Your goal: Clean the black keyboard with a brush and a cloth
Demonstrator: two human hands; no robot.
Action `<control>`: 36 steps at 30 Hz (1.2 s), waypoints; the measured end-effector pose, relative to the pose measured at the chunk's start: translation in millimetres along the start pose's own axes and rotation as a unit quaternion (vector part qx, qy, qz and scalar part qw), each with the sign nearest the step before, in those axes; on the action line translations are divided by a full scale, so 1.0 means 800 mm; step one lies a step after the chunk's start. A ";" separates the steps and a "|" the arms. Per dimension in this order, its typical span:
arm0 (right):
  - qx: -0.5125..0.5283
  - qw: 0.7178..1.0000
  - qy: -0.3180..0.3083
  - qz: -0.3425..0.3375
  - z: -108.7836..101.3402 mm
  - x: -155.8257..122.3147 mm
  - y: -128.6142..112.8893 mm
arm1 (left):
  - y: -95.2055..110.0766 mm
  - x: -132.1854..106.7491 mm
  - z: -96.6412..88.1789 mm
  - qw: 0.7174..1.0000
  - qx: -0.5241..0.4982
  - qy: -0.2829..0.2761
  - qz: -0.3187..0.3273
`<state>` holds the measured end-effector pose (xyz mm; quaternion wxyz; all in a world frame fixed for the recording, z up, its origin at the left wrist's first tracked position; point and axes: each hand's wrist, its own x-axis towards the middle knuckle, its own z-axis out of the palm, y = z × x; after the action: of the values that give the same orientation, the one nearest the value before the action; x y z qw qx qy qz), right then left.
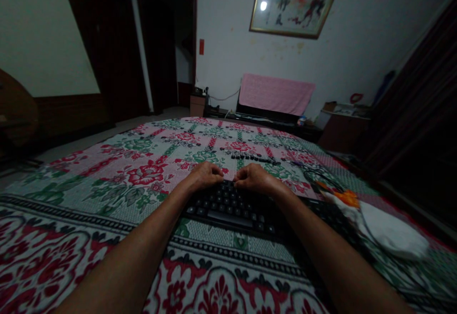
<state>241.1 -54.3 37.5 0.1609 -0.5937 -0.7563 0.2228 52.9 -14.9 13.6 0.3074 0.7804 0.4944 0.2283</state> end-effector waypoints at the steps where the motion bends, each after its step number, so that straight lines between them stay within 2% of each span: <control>1: -0.002 1.000 0.000 0.001 -0.001 -0.001 -0.002 | 0.003 -0.001 0.002 1.000 0.002 0.011 0.002; 3: -0.007 1.000 -0.004 0.002 -0.002 -0.002 -0.003 | 0.008 -0.001 0.006 1.000 0.003 0.016 0.012; 10: -0.014 1.000 0.005 -0.008 -0.001 -0.001 0.003 | 0.008 -0.003 0.014 0.997 0.016 -0.024 0.078; 16: 0.059 0.998 -0.007 -0.002 0.000 0.001 0.011 | 0.003 0.002 0.023 0.998 0.031 0.004 0.061; 23: 0.096 0.994 -0.038 -0.030 -0.001 0.002 0.020 | 0.000 0.009 0.028 0.999 0.027 -0.002 0.046; 27: 0.108 0.994 -0.013 -0.008 0.000 0.001 0.018 | 0.001 0.008 0.027 0.999 0.030 -0.002 0.040; 36: 0.141 0.989 -0.038 0.027 0.005 0.009 0.027 | 0.007 0.008 0.028 0.999 0.032 0.008 0.020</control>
<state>255.2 -43.4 22.2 0.2080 -0.5763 -0.7064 0.3543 73.9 -16.6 2.1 0.2739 0.7978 0.4880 0.2244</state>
